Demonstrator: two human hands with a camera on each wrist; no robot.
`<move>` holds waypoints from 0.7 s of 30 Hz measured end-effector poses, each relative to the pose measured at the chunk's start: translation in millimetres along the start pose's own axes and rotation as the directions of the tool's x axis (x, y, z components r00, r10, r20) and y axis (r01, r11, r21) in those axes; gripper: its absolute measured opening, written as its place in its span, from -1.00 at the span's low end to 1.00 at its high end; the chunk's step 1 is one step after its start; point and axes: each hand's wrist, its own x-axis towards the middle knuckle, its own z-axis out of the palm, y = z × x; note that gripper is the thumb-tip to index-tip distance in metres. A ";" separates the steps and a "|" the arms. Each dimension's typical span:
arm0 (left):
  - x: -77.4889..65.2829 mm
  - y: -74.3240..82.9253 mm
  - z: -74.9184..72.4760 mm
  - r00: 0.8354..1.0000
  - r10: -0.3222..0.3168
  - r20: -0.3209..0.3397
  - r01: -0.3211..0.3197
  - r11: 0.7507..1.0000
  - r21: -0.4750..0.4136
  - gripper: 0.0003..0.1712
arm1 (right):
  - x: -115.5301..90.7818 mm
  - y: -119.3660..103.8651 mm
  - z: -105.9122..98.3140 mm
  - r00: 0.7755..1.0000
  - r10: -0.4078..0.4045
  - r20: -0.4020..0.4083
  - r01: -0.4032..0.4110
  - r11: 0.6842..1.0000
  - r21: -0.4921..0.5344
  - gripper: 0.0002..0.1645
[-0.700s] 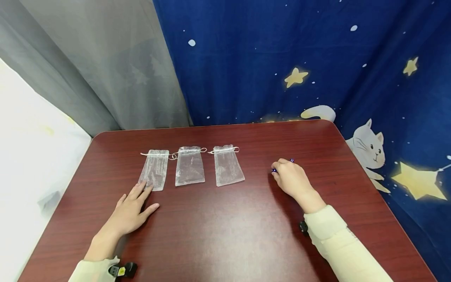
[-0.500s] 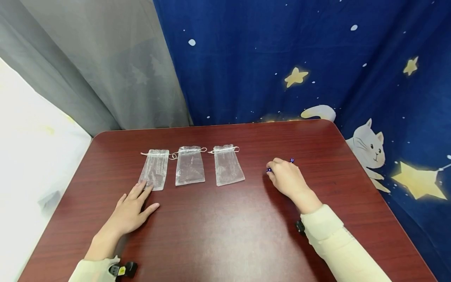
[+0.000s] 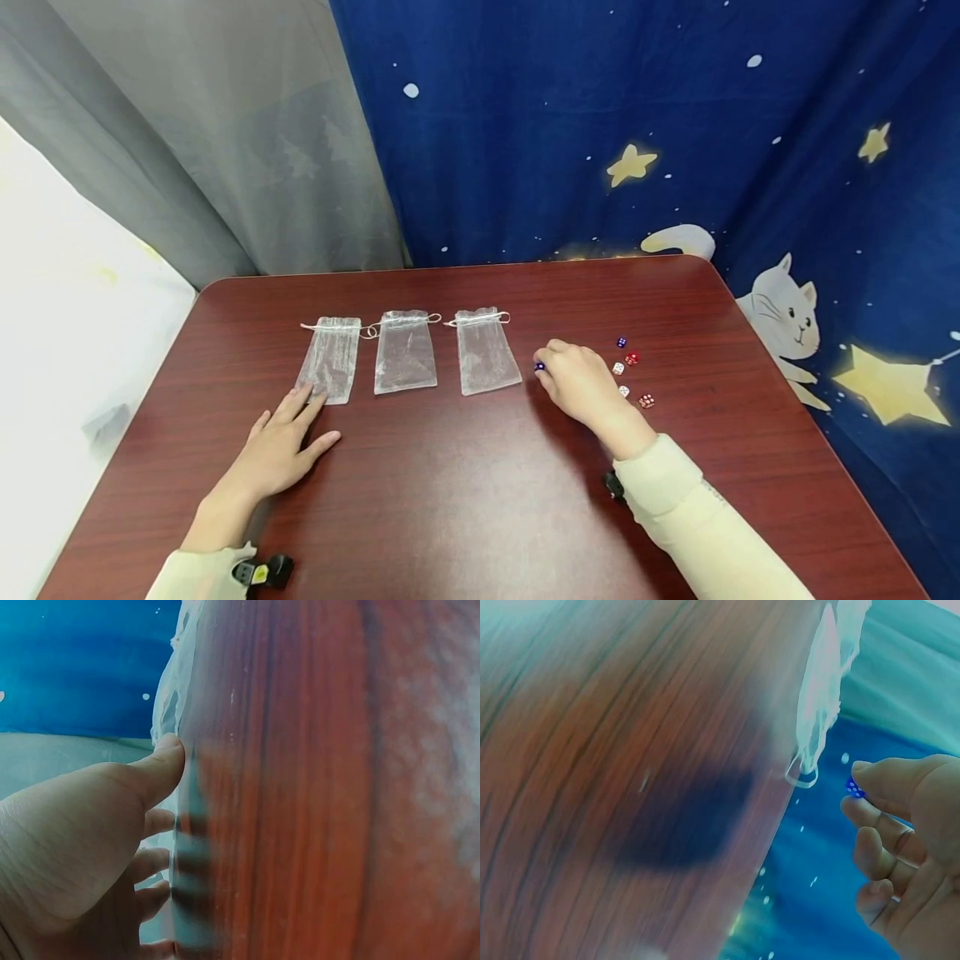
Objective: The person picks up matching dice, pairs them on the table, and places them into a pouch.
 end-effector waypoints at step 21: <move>-1.3 0.9 -0.4 1.000 0.009 -0.006 -0.009 1.000 -0.008 -0.16 | 23.5 -65.9 16.8 0.989 -0.142 0.047 0.143 0.989 -0.022 -0.84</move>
